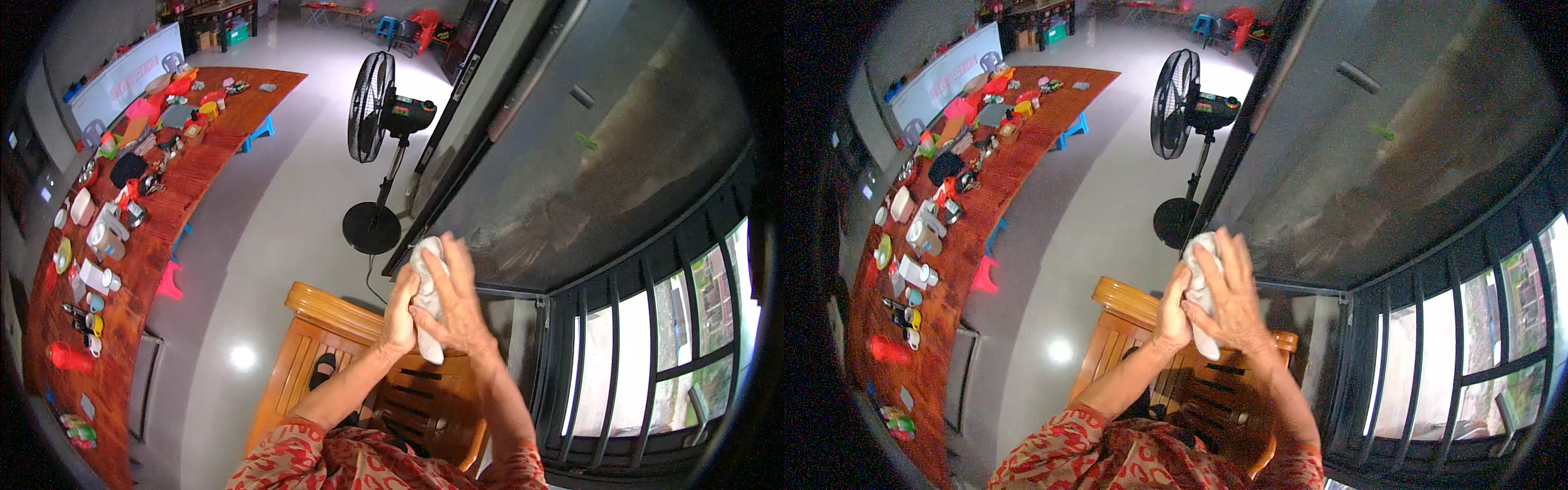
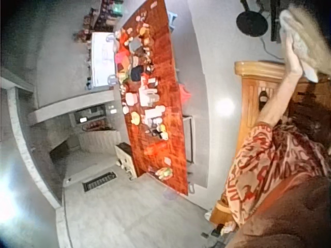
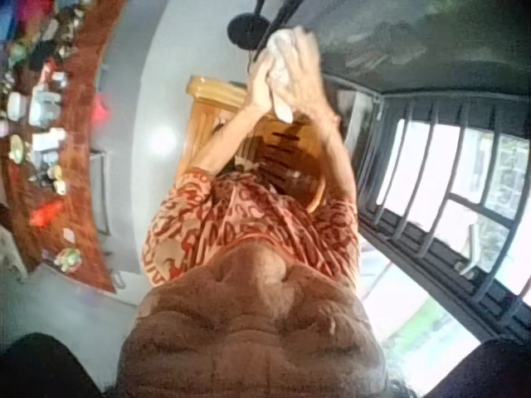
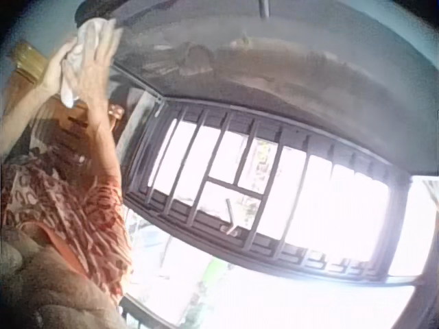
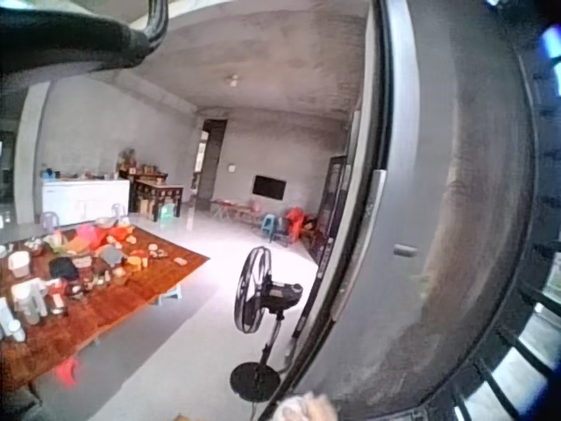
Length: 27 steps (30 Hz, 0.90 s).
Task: The person cleans the window frame and screen using a white cloth. They wipe the vertical and horizontal bars of the frame and the mesh screen, moving methodically from the top to the bottom of the window.
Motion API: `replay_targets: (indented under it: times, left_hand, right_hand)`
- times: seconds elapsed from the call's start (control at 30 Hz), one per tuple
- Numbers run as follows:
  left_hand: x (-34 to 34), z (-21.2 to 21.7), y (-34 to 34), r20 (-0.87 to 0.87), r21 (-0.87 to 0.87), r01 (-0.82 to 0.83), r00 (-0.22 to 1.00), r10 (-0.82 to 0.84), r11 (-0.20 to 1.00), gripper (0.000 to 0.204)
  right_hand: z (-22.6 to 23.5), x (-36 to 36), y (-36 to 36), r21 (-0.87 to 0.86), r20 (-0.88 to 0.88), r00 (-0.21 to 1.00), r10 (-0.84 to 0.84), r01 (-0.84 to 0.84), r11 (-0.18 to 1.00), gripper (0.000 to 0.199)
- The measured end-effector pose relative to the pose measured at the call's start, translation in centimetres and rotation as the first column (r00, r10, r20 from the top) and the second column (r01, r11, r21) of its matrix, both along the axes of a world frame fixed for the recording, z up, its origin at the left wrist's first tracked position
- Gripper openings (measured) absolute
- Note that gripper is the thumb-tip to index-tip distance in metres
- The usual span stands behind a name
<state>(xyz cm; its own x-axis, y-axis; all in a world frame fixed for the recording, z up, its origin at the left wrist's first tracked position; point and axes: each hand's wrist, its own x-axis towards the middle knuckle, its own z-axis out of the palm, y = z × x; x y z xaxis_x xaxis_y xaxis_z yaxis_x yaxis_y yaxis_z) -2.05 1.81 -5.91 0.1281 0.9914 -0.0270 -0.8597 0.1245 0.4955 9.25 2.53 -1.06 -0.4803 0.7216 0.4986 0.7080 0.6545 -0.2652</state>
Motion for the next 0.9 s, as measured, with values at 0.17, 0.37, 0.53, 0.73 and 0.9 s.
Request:
replay_targets:
  times: [0.17, 0.37, 0.53, 0.73, 0.9]
  left_hand:
    - [0.6, -1.5, -0.1, -0.204, 0.14, 0.037, 0.979, -0.008, 0.989, 0.053]
    - [-3.6, 0.5, 4.6, -0.712, 0.4, -0.099, 0.592, 0.377, 0.911, 0.059]
    - [-2.5, -3.4, 10.2, -0.647, 0.265, 0.05, 0.75, 0.139, 0.963, 0.057]
    - [-2.5, -5.6, 11.0, -0.682, 0.288, 0.093, 0.719, 0.136, 0.953, 0.043]
    - [-2.4, -4.4, 10.5, -0.618, 0.277, 0.084, 0.778, 0.11, 0.957, 0.038]
  right_hand:
    - [-3.4, -1.3, -2.2, -0.145, -0.591, 0.785, -0.185, 0.123, 0.982, 0.06]
    - [1.8, -2.0, 2.3, 0.405, -0.469, 0.868, -0.16, 0.372, 0.835, 0.063]
    - [1.3, -3.1, 7.4, 0.663, -0.3, 0.899, -0.32, 0.437, 0.607, 0.061]
    - [-5.6, -3.9, 7.6, 0.62, -0.281, 0.877, -0.389, 0.476, 0.624, 0.064]
    - [-9.1, -3.8, 6.0, 0.46, -0.247, 0.898, -0.365, 0.44, 0.771, 0.062]
